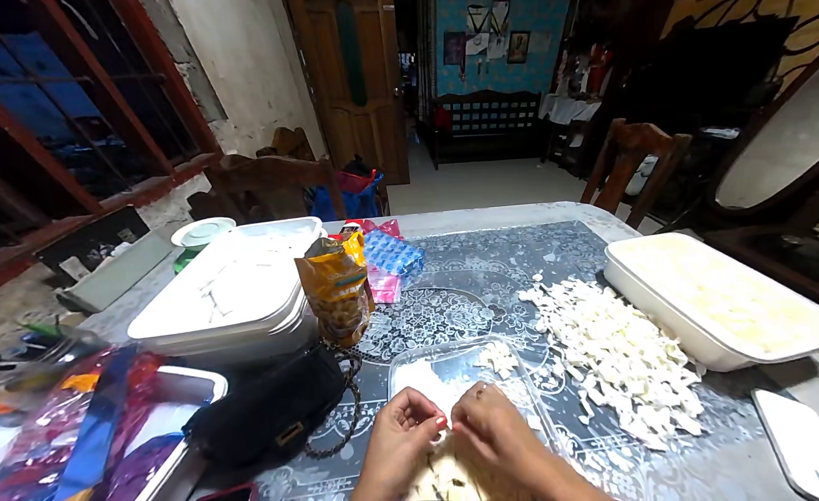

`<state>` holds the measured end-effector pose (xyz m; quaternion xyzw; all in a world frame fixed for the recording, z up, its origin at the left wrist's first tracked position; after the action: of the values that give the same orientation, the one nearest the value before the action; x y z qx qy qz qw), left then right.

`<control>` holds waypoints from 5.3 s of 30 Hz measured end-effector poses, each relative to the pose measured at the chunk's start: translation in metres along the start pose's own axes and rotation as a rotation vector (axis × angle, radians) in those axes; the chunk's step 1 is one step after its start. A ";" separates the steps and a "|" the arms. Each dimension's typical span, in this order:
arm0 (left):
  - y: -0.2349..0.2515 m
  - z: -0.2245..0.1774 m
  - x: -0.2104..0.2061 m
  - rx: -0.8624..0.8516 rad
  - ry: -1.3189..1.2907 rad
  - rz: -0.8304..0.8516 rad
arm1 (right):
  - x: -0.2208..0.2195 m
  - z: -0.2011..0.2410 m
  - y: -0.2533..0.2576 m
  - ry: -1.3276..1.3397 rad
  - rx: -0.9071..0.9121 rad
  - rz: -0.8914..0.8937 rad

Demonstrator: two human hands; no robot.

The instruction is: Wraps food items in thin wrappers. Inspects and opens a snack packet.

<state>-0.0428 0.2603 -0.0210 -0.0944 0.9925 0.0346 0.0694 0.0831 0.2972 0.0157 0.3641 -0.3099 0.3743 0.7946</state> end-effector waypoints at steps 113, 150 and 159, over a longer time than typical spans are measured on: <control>-0.006 -0.001 -0.022 -0.098 1.020 0.220 | 0.025 -0.068 -0.003 -0.168 -0.331 0.058; -0.001 0.011 -0.008 0.122 0.828 0.276 | -0.008 -0.064 -0.004 0.000 -0.460 0.302; -0.001 0.007 -0.002 0.063 0.272 0.052 | 0.001 -0.043 -0.005 0.615 -0.381 0.029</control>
<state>-0.0402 0.2604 -0.0275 -0.0702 0.9955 -0.0080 -0.0639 0.0967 0.3301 -0.0087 0.0753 -0.1255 0.4130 0.8989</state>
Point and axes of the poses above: each hand's wrist, its own y-axis towards the middle knuckle, its own x-axis out of the back of the hand, z = x × y, the point moved 10 cm from there along y, towards the middle knuckle, and after that the axes turned 6 degrees about z, right-handed, at the moved point
